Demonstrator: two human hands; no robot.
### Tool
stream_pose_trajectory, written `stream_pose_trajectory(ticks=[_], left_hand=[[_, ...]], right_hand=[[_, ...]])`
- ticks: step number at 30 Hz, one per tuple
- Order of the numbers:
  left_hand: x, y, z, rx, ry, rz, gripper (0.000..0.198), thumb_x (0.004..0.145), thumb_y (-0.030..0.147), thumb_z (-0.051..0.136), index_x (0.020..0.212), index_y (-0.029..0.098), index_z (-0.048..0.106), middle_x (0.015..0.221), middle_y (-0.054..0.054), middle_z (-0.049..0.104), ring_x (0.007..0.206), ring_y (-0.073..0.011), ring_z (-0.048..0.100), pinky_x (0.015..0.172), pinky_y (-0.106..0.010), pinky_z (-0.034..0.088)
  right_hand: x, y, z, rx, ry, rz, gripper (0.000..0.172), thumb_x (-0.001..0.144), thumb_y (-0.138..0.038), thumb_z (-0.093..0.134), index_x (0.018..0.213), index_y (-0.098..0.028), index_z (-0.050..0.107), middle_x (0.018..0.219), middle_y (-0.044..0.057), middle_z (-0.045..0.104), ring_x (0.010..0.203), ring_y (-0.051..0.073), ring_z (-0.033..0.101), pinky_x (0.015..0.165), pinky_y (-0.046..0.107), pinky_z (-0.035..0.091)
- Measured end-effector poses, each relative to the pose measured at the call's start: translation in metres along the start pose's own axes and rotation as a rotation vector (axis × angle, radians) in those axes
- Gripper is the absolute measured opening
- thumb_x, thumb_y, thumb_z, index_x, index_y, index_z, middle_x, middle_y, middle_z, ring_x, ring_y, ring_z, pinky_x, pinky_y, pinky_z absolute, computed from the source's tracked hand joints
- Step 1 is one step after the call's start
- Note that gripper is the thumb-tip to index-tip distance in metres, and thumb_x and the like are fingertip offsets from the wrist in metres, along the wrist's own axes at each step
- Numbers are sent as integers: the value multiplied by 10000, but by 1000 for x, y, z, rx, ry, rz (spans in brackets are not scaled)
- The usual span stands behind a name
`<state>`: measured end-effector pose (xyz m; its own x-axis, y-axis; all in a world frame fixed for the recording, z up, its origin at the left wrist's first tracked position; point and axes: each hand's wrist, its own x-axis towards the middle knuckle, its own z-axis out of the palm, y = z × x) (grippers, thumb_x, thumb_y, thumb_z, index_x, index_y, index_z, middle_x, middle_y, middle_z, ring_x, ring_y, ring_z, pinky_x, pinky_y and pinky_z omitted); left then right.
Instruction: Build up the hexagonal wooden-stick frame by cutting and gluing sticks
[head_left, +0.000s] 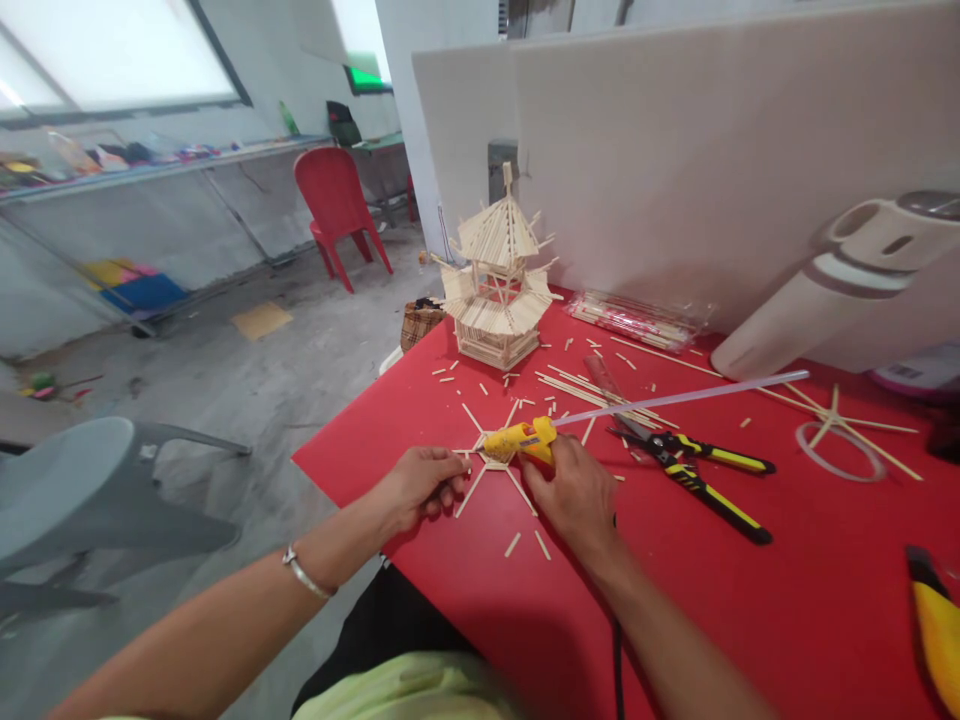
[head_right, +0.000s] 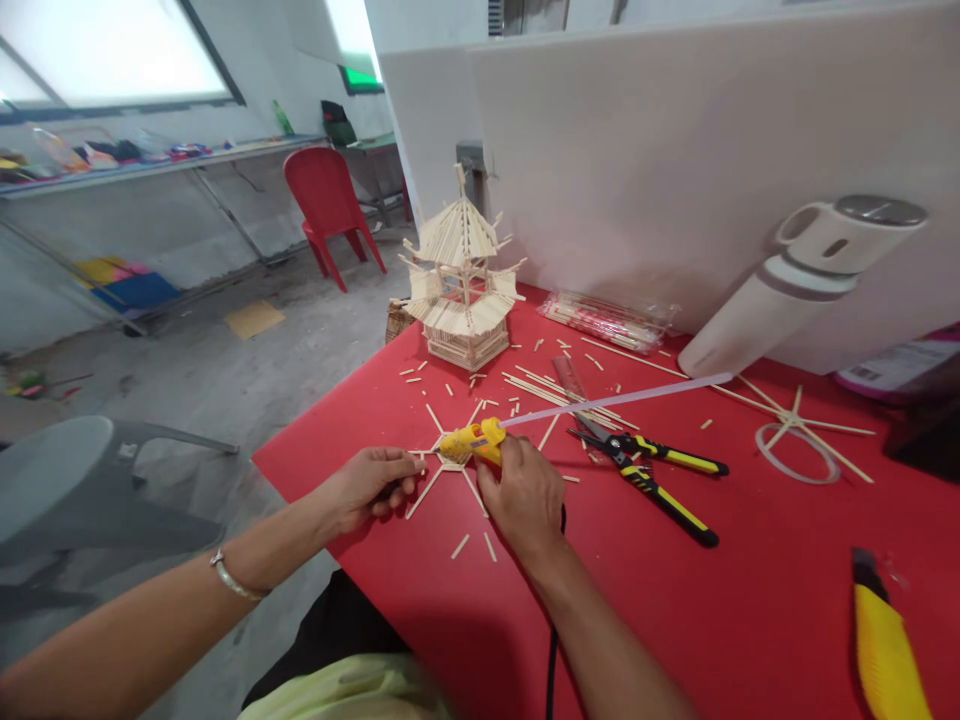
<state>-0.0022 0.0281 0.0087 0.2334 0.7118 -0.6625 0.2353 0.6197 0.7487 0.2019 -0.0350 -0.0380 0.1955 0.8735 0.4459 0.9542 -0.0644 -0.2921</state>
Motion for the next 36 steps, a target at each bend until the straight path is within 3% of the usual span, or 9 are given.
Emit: stream_pose_trajectory(ticks=[21, 29, 36], left_hand=[[5, 5, 9, 86, 46, -40, 277, 637, 376, 773, 676, 133, 645, 506, 25, 591, 309, -50, 421, 314, -191, 226], [17, 13, -7, 98, 75, -58, 286, 636, 349, 773, 563, 137, 595, 461, 0, 576, 300, -53, 388, 314, -187, 175], [22, 14, -13, 111, 25, -32, 306, 580, 366, 797, 557, 141, 590, 479, 3, 584, 311, -40, 372, 311, -176, 142]], right_hand=[[-1, 2, 0, 21, -7, -5, 267, 918, -440, 535, 917, -182, 604, 816, 49, 657, 774, 202, 604, 644, 293, 312], [-1, 2, 2, 16, 24, -6, 246, 904, -422, 545, 905, -183, 603, 812, 40, 655, 764, 190, 595, 637, 291, 307], [1, 2, 3, -1, 66, -9, 258, 901, -428, 553, 907, -175, 604, 825, 52, 657, 771, 196, 597, 630, 290, 312]])
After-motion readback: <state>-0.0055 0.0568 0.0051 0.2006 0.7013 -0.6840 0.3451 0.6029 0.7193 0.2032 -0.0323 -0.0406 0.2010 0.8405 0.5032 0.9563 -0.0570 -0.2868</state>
